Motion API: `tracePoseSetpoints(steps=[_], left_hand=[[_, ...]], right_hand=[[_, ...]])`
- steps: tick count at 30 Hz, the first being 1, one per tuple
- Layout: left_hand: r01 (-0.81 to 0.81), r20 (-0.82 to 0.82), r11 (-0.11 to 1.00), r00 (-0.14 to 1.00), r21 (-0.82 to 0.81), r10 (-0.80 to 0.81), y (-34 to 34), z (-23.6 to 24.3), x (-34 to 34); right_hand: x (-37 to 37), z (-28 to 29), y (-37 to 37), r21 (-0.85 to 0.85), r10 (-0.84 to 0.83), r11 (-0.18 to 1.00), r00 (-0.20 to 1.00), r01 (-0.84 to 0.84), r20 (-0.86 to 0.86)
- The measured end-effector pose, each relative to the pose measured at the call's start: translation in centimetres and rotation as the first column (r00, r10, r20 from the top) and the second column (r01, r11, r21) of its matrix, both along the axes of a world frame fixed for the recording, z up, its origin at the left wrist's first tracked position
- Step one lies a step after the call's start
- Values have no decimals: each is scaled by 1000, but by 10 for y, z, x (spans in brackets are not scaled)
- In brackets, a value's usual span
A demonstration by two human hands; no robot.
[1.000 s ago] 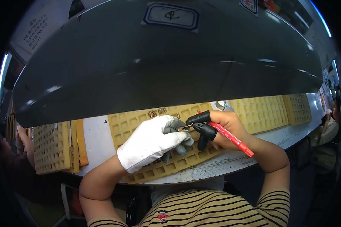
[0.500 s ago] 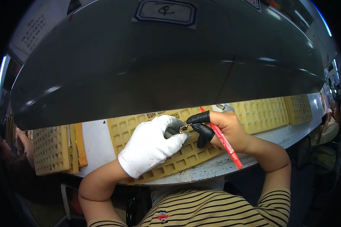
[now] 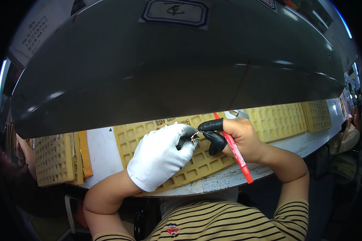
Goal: Inspecting and sorting small jewelry components at a workshop station.
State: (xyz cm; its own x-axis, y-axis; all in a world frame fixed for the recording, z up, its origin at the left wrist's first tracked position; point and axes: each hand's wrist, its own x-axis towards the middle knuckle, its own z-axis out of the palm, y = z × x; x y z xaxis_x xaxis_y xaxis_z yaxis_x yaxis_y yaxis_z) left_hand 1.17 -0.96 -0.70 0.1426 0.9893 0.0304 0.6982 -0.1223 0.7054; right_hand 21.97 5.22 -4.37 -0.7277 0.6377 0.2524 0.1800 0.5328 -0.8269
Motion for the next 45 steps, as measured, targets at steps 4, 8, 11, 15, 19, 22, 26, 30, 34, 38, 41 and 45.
tracePoseSetpoints(steps=[4,8,11,15,19,22,26,30,34,38,41,45], left_hand=[[13,-26,999,1000,36,-12,0,-1,0],[93,-123,972,990,218,-67,-1,-7,-2],[193,-244,908,964,372,-105,-1,-15,-7],[203,-240,903,964,380,-116,0,-14,-9],[34,-21,996,999,79,-33,1,-2,-1],[40,232,986,973,-159,-2,5,1,-2],[25,160,989,987,-143,-1,5,4,-3],[22,91,1000,996,13,-23,2,1,-1],[30,43,996,999,80,-34,2,-1,-1],[46,28,994,998,95,-49,2,-2,-2],[61,-1,997,998,53,-61,3,-4,-4],[34,58,991,997,128,-42,2,-7,-3]], right_hand=[[-1,-1,-1,3,-11,1000,1000,11,-10],[-1,4,-1,20,-20,1000,999,19,31],[-3,10,-6,-383,-92,921,995,71,-36],[-3,19,-5,-617,-56,787,996,0,-71],[0,15,-7,-532,-48,846,996,1,-75],[-1,17,-8,-386,-11,922,994,-31,-106],[-1,7,-6,-218,1,976,994,-25,-110],[-2,5,-4,-256,-2,966,994,-26,-110],[-4,6,-6,-258,-20,966,990,-16,-138],[-2,2,-4,-213,-13,977,993,-13,-119],[-2,0,-5,-214,-46,977,991,18,-125],[0,19,-6,-662,-89,747,996,63,-6]])
